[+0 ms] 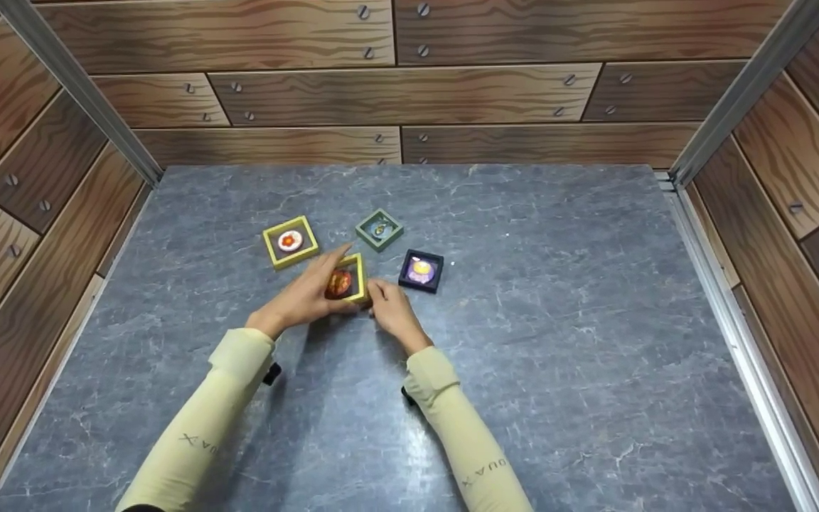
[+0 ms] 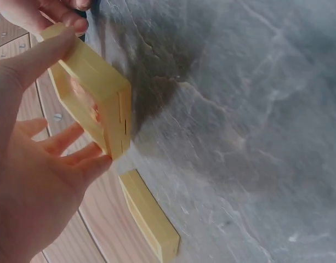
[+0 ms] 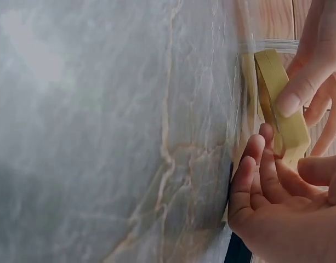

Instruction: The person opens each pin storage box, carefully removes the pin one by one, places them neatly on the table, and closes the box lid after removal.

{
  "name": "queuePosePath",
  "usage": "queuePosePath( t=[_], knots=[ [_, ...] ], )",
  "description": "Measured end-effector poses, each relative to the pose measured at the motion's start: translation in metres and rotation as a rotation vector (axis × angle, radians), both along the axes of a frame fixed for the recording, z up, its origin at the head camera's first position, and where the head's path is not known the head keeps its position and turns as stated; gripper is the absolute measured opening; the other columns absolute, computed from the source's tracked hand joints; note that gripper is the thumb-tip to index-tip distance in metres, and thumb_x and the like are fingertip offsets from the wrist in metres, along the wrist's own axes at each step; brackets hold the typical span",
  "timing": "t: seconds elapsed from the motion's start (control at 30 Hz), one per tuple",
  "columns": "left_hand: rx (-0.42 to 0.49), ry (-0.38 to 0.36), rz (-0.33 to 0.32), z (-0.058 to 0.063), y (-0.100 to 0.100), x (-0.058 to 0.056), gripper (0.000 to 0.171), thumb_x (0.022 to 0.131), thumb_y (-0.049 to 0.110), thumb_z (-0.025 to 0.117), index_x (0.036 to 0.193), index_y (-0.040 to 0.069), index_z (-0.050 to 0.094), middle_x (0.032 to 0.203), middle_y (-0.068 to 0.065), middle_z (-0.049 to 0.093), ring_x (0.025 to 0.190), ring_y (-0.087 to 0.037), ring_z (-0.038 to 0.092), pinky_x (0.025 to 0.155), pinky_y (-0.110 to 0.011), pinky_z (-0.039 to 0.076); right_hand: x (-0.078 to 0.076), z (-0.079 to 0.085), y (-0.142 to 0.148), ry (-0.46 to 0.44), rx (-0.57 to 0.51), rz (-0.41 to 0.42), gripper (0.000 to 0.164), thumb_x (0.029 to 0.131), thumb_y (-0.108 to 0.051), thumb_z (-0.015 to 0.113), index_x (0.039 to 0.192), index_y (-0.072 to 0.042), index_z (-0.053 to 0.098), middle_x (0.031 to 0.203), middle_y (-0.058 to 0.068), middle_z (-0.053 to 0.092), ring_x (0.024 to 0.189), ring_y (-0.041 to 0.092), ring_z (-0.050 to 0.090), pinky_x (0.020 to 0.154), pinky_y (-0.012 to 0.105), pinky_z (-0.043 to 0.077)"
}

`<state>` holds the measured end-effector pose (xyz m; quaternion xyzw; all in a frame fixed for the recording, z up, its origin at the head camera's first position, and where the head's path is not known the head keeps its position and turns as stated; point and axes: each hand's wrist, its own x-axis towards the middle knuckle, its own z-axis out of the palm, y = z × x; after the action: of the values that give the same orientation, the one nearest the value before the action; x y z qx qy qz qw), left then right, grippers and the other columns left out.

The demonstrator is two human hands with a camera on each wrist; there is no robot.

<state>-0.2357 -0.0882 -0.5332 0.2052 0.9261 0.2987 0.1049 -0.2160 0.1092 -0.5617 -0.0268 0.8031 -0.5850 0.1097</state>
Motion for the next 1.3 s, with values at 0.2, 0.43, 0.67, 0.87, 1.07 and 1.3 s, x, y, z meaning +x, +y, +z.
queuePosePath(
  t=[0.2,0.43,0.67,0.87,1.07,1.3],
  knots=[
    [0.066,0.016,-0.035,-0.001,-0.002,0.006,0.103,0.091,0.028,0.085,0.17,0.022,0.019,0.165,-0.013,0.042,0.151,-0.033,0.041,0.125,-0.054,0.042,0.0,-0.001,0.003,-0.009,-0.054,0.032,0.034,0.113,-0.014,0.044,0.117,0.013,0.066,0.086,0.013,0.07,0.07,0.012,0.061,0.064,0.019,0.049],
    [0.129,0.017,-0.045,-0.002,-0.004,0.013,0.104,0.086,0.024,0.088,0.168,0.015,0.025,0.162,-0.014,0.045,0.149,-0.033,0.045,0.128,-0.052,0.039,0.003,-0.001,0.009,-0.066,-0.165,0.066,0.037,0.112,-0.013,0.047,0.128,0.017,0.061,0.081,-0.006,0.065,0.074,0.009,0.063,0.072,0.021,0.054],
    [0.162,0.021,-0.056,0.0,-0.01,0.024,0.107,0.082,0.023,0.091,0.168,0.017,0.027,0.159,-0.013,0.049,0.145,-0.032,0.049,0.126,-0.051,0.042,0.007,0.003,0.016,-0.181,-0.234,0.142,0.041,0.112,-0.021,0.05,0.131,0.012,0.064,0.088,-0.01,0.072,0.079,0.007,0.068,0.078,0.022,0.06],
    [0.204,0.032,-0.07,0.0,-0.016,0.033,0.112,0.078,0.024,0.094,0.168,0.018,0.027,0.16,-0.016,0.048,0.146,-0.032,0.05,0.126,-0.05,0.041,0.011,0.005,0.019,-0.277,-0.323,0.202,0.03,0.111,-0.022,0.053,0.121,0.0,0.071,0.092,-0.008,0.075,0.08,0.008,0.071,0.081,0.023,0.063],
    [0.243,0.001,-0.066,0.004,-0.018,0.042,0.114,0.076,0.028,0.094,0.167,0.02,0.026,0.16,-0.016,0.048,0.14,-0.029,0.054,0.122,-0.048,0.047,0.011,0.003,0.024,-0.334,-0.442,0.252,0.029,0.109,-0.021,0.055,0.13,-0.001,0.059,0.104,-0.001,0.075,0.09,0.012,0.074,0.089,0.029,0.064],
    [0.26,0.01,-0.082,0.008,-0.017,0.052,0.112,0.075,0.031,0.094,0.166,0.022,0.029,0.157,-0.011,0.051,0.135,-0.028,0.057,0.118,-0.048,0.049,0.012,0.0,0.027,-0.385,-0.576,0.319,0.058,0.109,-0.015,0.049,0.159,0.006,0.029,0.114,-0.003,0.074,0.103,0.012,0.074,0.094,0.028,0.063]
  ],
)
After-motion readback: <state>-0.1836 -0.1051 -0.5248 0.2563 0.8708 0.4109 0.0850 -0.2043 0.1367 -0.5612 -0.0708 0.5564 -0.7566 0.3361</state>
